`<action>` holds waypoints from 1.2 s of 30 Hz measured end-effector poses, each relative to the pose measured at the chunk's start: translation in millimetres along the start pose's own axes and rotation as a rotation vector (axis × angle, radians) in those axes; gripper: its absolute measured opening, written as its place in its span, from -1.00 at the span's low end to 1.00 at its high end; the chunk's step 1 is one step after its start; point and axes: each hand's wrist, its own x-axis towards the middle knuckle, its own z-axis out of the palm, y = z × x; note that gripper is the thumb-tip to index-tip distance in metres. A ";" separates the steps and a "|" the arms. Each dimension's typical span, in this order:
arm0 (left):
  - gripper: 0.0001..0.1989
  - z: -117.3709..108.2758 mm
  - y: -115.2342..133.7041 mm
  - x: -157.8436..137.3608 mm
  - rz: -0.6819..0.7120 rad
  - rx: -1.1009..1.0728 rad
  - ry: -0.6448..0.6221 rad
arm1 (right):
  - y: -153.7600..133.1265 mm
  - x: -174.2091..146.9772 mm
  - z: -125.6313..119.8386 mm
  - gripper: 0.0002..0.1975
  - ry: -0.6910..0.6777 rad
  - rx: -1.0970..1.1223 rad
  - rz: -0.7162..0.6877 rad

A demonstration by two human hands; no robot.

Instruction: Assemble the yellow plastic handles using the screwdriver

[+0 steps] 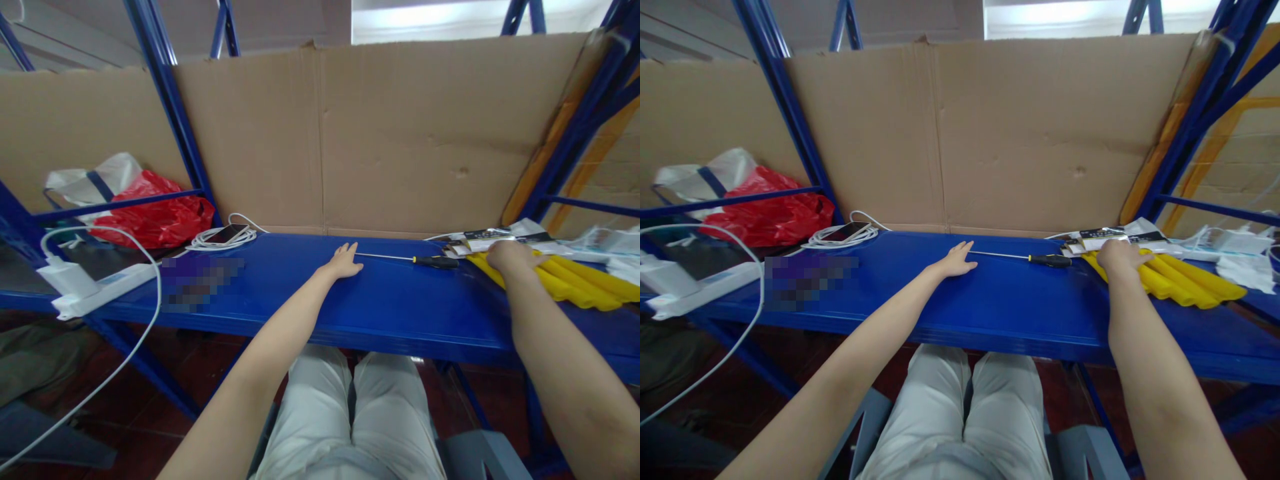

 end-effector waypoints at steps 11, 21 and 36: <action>-0.28 -30.0 28.6 -34.8 -0.038 0.245 0.058 | -14.5 -9.0 -7.2 -0.60 -0.061 0.086 -0.166; -0.33 -66.0 -75.9 -66.1 -0.516 0.364 0.294 | -27.6 -18.2 -10.4 -0.67 -0.120 0.106 -0.265; -0.37 -58.5 -137.3 -80.4 -0.793 0.175 0.237 | -28.1 -20.0 -10.2 -0.68 -0.144 0.104 -0.286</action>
